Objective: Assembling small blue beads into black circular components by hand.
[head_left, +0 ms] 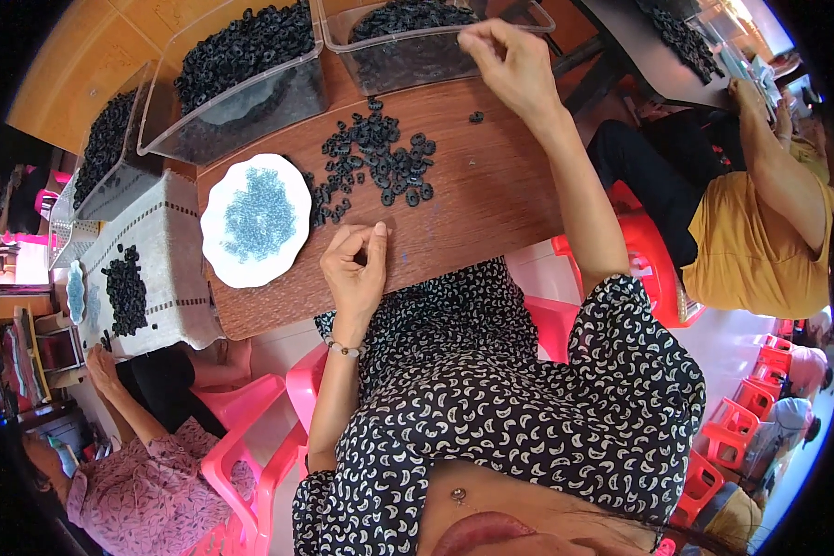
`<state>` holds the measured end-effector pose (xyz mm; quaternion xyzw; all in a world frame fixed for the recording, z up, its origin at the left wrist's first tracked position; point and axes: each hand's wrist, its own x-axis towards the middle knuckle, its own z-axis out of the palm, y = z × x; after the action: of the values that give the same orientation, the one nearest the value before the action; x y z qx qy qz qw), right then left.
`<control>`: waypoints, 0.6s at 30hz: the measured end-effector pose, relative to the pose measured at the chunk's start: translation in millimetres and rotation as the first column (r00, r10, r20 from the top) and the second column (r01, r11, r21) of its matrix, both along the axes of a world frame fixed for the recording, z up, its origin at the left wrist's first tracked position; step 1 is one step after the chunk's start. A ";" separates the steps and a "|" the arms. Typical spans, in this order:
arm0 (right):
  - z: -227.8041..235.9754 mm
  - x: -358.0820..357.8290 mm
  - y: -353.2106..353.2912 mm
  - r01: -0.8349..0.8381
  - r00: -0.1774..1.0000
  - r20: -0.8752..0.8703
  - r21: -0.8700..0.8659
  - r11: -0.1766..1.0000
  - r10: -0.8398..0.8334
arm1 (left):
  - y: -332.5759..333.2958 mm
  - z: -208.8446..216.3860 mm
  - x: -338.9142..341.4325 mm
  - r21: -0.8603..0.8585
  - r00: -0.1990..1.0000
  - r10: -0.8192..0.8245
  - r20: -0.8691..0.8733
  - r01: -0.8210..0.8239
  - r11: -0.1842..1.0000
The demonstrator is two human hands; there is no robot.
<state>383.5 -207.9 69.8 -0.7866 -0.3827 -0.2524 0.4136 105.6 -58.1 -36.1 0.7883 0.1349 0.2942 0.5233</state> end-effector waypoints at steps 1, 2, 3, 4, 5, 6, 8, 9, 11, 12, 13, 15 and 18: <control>-10.1 -1.7 -7.7 -0.009 0.999 -0.049 -0.036 0.999 0.007 | -0.6 1.4 0.7 -0.003 1.000 -0.004 -0.001 0.004 1.000; -18.2 -4.3 -16.0 0.011 0.997 -0.078 -0.103 0.995 -0.020 | -1.3 2.6 1.1 -0.010 1.000 -0.007 0.001 0.007 1.000; -24.9 -8.3 -22.9 0.028 0.993 -0.106 -0.169 0.985 -0.046 | -1.8 2.8 1.4 -0.015 1.000 -0.008 0.002 0.008 1.000; -30.6 -13.5 -28.1 0.034 0.981 -0.176 -0.223 0.974 -0.075 | -1.6 2.1 1.1 -0.016 1.000 -0.007 0.000 0.007 1.000; -38.4 -13.6 -32.6 0.032 0.981 -0.179 -0.224 0.974 -0.073 | -1.0 1.2 0.9 0.005 1.000 -0.006 0.006 0.006 1.000; -46.1 -13.7 -37.6 0.040 0.972 -0.211 -0.283 0.958 -0.103 | -1.0 0.5 1.7 0.027 1.000 -0.008 0.013 0.007 1.000; -61.5 -16.2 -43.2 0.017 0.957 -0.268 -0.315 0.949 -0.107 | -2.6 2.7 2.8 0.025 1.000 -0.014 -0.001 0.014 1.000; -64.0 -21.3 -41.3 0.015 0.957 -0.271 -0.314 0.949 -0.105 | -2.7 3.6 2.2 0.023 1.000 -0.015 -0.015 0.015 1.000; -68.7 -33.5 -33.3 -0.097 0.951 -0.309 -0.313 0.945 -0.005 | -1.8 1.3 1.8 0.030 1.000 -0.014 -0.006 0.014 0.999; -70.6 -39.9 -30.6 -0.179 0.921 -0.385 -0.273 0.945 0.063 | -1.6 -0.1 2.0 0.035 1.000 -0.013 0.006 0.013 0.999; -73.5 -43.5 -28.3 -0.180 0.921 -0.385 -0.271 0.945 0.065 | -1.7 -1.3 2.3 0.037 1.000 -0.012 0.005 0.012 0.999; -80.0 -49.3 -24.2 -0.280 0.955 -0.190 -0.331 0.901 0.227 | -2.3 -2.8 2.6 0.046 1.000 -0.011 0.025 0.010 0.999; -81.4 -61.4 -21.0 -0.297 0.942 -0.262 -0.352 0.887 0.212 | -4.2 0.4 1.8 0.037 1.000 -0.007 0.005 0.006 0.999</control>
<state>322.2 -228.9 -11.6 -0.8179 -0.4780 -0.0282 0.3190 107.4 -62.3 -35.7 0.7974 0.1256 0.2968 0.5101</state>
